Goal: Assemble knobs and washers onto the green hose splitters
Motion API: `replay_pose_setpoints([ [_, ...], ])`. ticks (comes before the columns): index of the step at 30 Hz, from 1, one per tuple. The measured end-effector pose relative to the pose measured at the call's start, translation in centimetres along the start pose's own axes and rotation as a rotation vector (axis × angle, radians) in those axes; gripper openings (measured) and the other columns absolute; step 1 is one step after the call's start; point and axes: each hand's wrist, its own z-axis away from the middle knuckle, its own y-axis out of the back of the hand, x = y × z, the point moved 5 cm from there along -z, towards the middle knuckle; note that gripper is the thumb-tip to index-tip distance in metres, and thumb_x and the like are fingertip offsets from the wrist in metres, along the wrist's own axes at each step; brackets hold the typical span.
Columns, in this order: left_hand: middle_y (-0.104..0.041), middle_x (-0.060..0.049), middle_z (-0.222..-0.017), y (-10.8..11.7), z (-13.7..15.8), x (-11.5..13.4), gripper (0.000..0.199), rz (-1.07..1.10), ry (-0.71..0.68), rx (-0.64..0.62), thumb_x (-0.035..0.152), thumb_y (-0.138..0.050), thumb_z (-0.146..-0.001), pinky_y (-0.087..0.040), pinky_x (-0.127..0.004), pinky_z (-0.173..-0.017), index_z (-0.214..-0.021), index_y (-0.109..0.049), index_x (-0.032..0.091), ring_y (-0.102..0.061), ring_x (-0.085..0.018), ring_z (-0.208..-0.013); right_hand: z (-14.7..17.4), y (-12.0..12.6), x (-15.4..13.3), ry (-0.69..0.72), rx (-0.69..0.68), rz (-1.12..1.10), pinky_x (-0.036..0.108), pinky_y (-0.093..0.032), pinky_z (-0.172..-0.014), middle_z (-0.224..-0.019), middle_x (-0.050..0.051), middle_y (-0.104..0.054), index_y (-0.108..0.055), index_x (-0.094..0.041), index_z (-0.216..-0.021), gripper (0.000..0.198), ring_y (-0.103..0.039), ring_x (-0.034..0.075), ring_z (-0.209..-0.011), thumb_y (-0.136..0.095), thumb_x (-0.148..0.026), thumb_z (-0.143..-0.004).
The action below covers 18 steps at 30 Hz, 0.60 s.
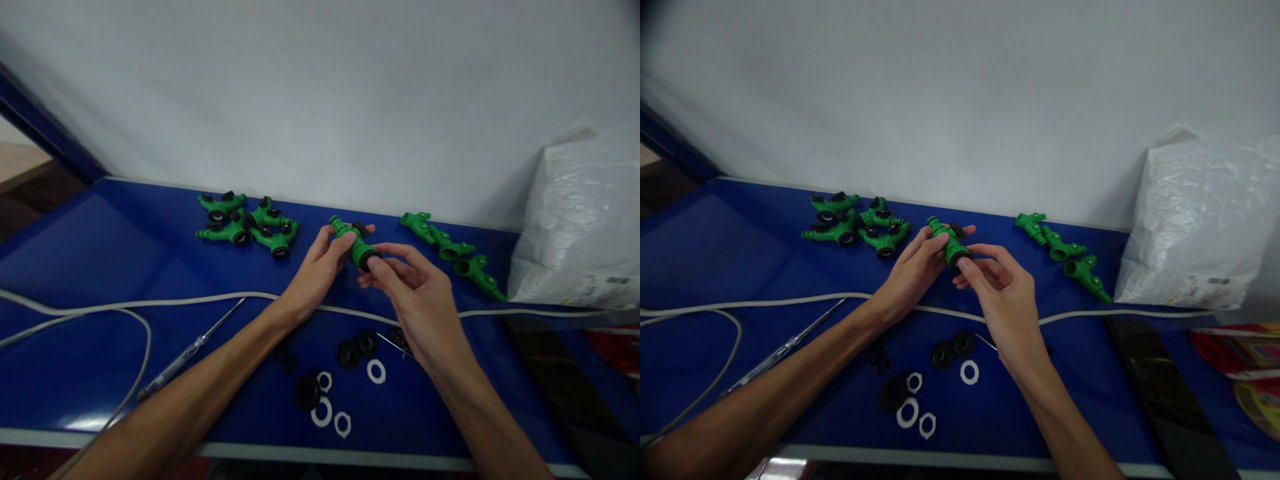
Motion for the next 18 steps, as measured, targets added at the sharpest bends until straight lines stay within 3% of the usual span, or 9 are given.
replay_pose_setpoints([
  [6,-0.073,-0.004,-0.108,0.22,-0.15,0.09,0.021,0.042,0.029,0.039,0.027,-0.076,-0.084,-0.049,-0.029,-0.100,-0.101,-0.067,0.018,-0.067,-0.018,-0.111,0.13,-0.10,0.30,-0.055,-0.044,-0.094,0.034,-0.064,-0.073,-0.082,0.003,-0.081,-0.068,-0.022,-0.112,0.035,-0.077,0.019,-0.072,-0.081,-0.041,-0.086],
  [13,-0.069,-0.001,-0.098,0.66,-0.23,0.27,0.025,0.055,0.032,0.071,0.021,-0.080,-0.074,-0.051,-0.032,-0.096,-0.092,-0.063,0.017,-0.066,-0.014,-0.096,-0.17,0.08,0.13,-0.028,-0.055,-0.185,0.035,-0.065,-0.086,-0.091,0.003,-0.083,-0.072,-0.025,-0.112,0.027,-0.080,0.018,-0.083,-0.079,-0.037,-0.088],
  [18,-0.066,-0.003,-0.098,0.79,-0.32,0.60,0.027,-0.049,0.063,-0.010,0.038,-0.076,-0.083,-0.053,-0.035,-0.096,-0.082,-0.061,0.016,-0.063,-0.017,-0.100,-0.36,0.58,-0.24,0.016,-0.018,-0.154,0.035,-0.065,-0.090,-0.093,0.002,-0.082,-0.076,-0.026,-0.109,0.024,-0.080,0.018,-0.083,-0.080,-0.037,-0.088],
])
